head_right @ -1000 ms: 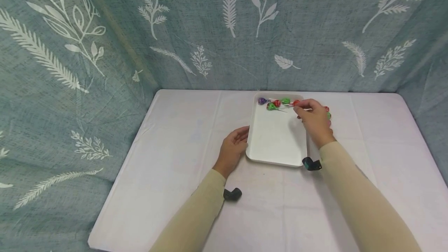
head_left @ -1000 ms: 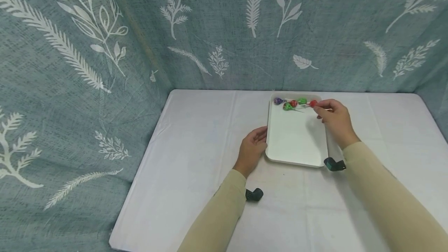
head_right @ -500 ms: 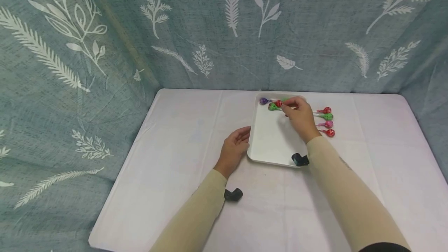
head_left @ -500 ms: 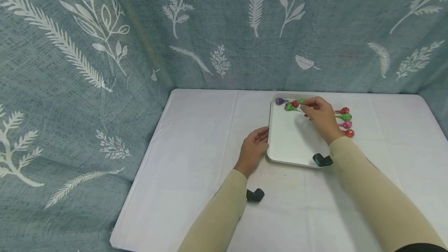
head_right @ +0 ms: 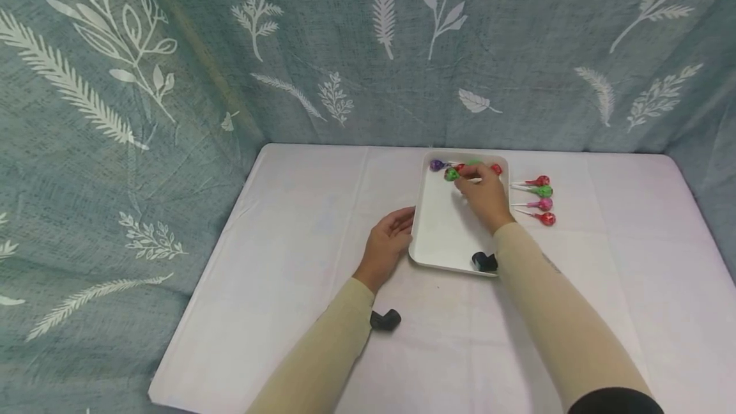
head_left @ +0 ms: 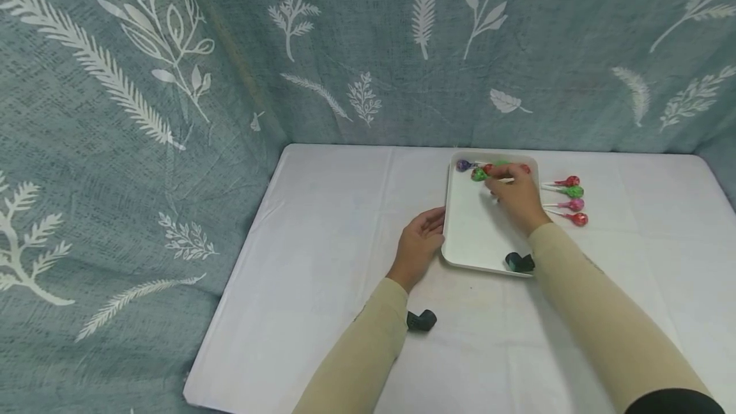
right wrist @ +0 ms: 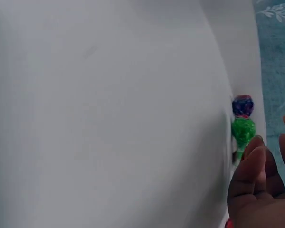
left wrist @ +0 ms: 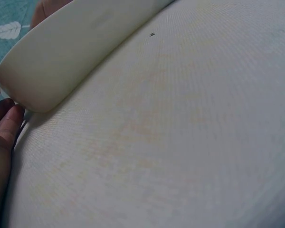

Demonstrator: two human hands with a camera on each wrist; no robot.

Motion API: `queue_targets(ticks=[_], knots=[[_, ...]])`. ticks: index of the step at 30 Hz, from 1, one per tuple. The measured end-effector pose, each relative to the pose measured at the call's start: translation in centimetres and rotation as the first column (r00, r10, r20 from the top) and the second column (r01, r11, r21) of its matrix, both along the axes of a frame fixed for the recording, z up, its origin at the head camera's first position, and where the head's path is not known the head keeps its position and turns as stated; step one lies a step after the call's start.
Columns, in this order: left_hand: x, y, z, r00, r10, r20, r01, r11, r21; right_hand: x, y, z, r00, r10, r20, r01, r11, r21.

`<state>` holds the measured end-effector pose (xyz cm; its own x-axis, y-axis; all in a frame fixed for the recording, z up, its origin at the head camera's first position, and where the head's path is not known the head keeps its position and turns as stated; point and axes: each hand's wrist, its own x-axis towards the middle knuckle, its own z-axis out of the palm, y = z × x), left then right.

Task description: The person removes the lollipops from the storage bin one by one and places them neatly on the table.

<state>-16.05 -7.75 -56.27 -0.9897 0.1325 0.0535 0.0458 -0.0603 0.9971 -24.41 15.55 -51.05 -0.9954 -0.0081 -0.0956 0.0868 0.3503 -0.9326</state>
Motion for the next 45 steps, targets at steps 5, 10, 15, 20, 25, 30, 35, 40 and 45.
queue_targets(ticks=[5, 10, 15, 20, 25, 30, 35, 40, 45], knots=[[0.1, -0.1, -0.1, 1.0, -0.005, 0.002, 0.005, 1.0, 0.008, 0.1, -0.2, -0.8, 0.999, 0.041, -0.023, -0.041, 0.999, 0.008], [0.3, -0.3, -0.1, 1.0, -0.004, 0.002, 0.004, 1.0, 0.019, 0.1, -0.6, -1.5, 0.987, 0.142, -0.076, -0.133, 0.985, 0.111], [0.4, -0.5, -0.1, 1.0, -0.014, 0.001, 0.014, 1.0, 0.016, 0.3, -0.8, -2.3, 0.985, 0.169, -0.045, -0.157, 0.97, 0.187], [0.5, -0.6, -0.1, 1.0, -0.015, 0.008, 0.015, 1.0, 0.01, 0.4, -0.8, -2.5, 0.98, 0.196, -0.04, -0.181, 0.955, 0.235], [0.5, -0.6, -0.1, 1.0, -0.013, 0.008, 0.013, 1.0, 0.001, 0.4, -0.8, -2.4, 0.968, 0.239, -0.081, -0.209, 0.939, 0.274], [0.4, -0.5, -0.2, 1.0, -0.017, -0.002, 0.017, 1.0, 0.001, 0.4, -0.8, -2.4, 0.965, 0.246, -0.089, -0.214, 0.938, 0.272], [0.4, -0.4, -0.1, 1.0, -0.011, -0.002, 0.011, 1.0, 0.007, 0.4, -0.6, -2.3, 0.97, 0.226, -0.093, -0.2, 0.953, 0.228], [0.4, -0.3, 0.0, 1.0, -0.003, -0.004, 0.003, 1.0, 0.016, 0.5, -0.2, -2.1, 0.971, 0.22, -0.094, -0.196, 0.957, 0.215], [0.3, -0.3, 0.0, 1.0, -0.004, -0.006, 0.004, 1.0, 0.014, 0.4, -0.1, -2.1, 0.969, 0.218, -0.12, -0.193, 0.962, 0.191]])
